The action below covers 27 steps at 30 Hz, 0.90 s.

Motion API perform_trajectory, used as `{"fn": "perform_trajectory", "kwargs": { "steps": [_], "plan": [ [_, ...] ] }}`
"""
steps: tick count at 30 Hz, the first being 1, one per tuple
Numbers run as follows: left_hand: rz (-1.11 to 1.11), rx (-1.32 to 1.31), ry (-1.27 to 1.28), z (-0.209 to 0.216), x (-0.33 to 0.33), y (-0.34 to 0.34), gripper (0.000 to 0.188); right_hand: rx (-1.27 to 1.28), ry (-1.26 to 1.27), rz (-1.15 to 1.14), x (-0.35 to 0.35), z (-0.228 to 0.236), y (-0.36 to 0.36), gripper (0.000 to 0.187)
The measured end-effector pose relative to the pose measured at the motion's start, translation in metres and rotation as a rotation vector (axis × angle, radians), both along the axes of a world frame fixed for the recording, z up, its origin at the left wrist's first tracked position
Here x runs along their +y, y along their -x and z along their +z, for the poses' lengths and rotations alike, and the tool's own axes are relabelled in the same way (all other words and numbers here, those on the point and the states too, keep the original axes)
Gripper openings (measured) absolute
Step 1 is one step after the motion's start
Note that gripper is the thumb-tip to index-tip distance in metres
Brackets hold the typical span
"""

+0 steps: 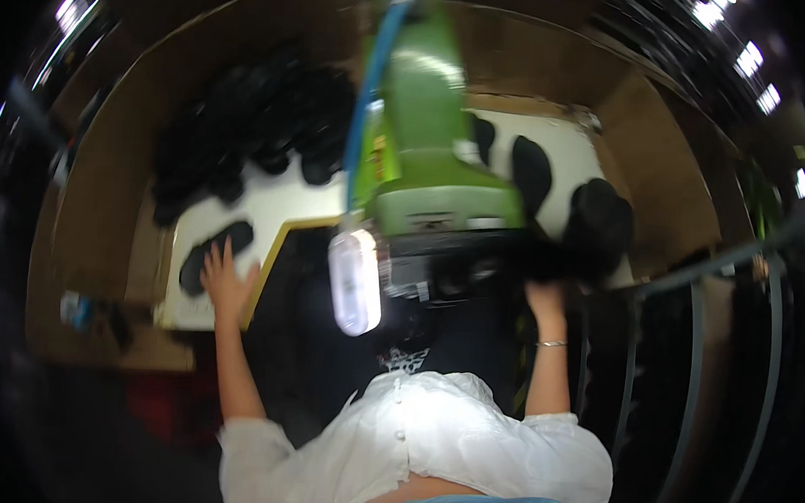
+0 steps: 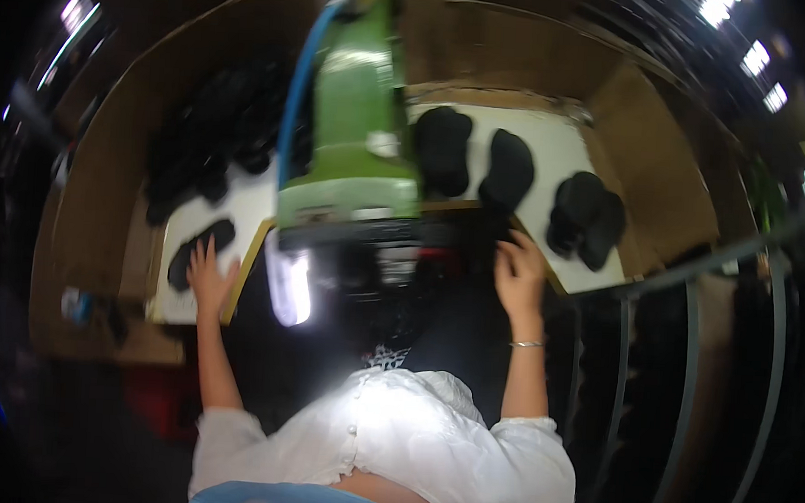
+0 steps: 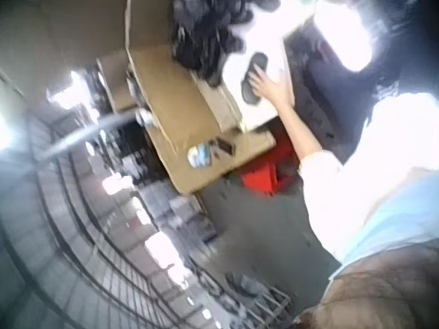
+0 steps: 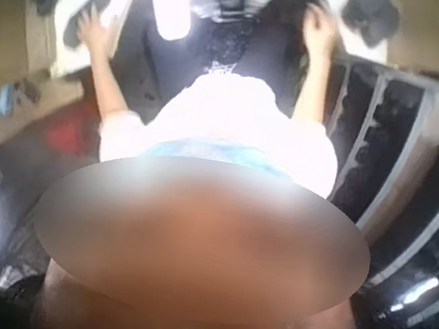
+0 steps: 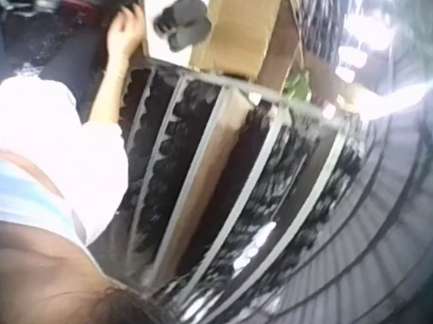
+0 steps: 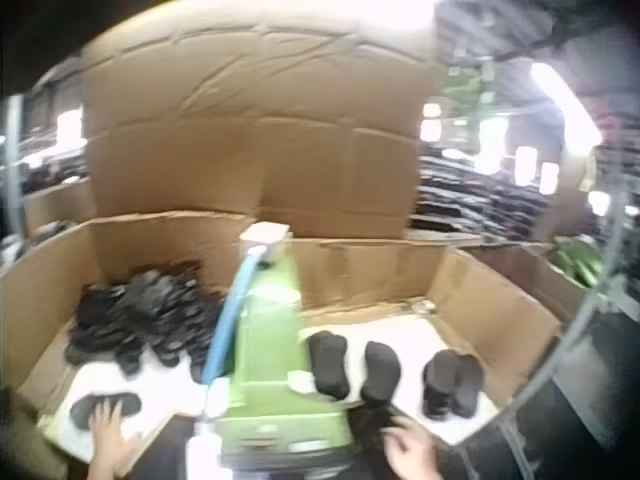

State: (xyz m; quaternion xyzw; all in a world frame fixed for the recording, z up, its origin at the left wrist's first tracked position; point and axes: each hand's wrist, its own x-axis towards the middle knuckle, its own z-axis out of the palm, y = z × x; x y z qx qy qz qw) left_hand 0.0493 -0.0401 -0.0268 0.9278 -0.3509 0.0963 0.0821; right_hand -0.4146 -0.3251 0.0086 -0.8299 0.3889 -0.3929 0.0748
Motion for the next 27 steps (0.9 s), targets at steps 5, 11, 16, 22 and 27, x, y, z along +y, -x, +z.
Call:
{"fn": "perform_trajectory", "kwargs": {
  "steps": [5,11,16,22,27],
  "plan": [
    [-0.008,-0.271,0.339,-0.040,0.030,0.077,0.035,-0.133,-0.136,0.271,0.027,-0.005,-0.058,0.012],
    [-0.342,0.347,0.687,0.008,-0.009,0.174,0.024,-0.035,-0.517,0.714,0.085,-0.025,-0.079,0.061],
    [-0.531,1.445,0.987,0.030,-0.038,0.254,0.019,0.088,-1.176,0.930,0.119,-0.045,-0.077,0.058],
    [-0.618,1.383,0.698,0.066,-0.086,0.266,0.024,-0.355,-1.425,0.856,0.137,-0.053,-0.067,0.053],
    [-0.571,1.403,0.736,0.073,-0.092,0.258,0.021,-0.307,-1.379,0.599,0.149,-0.024,-0.057,0.042]
  ]
}}
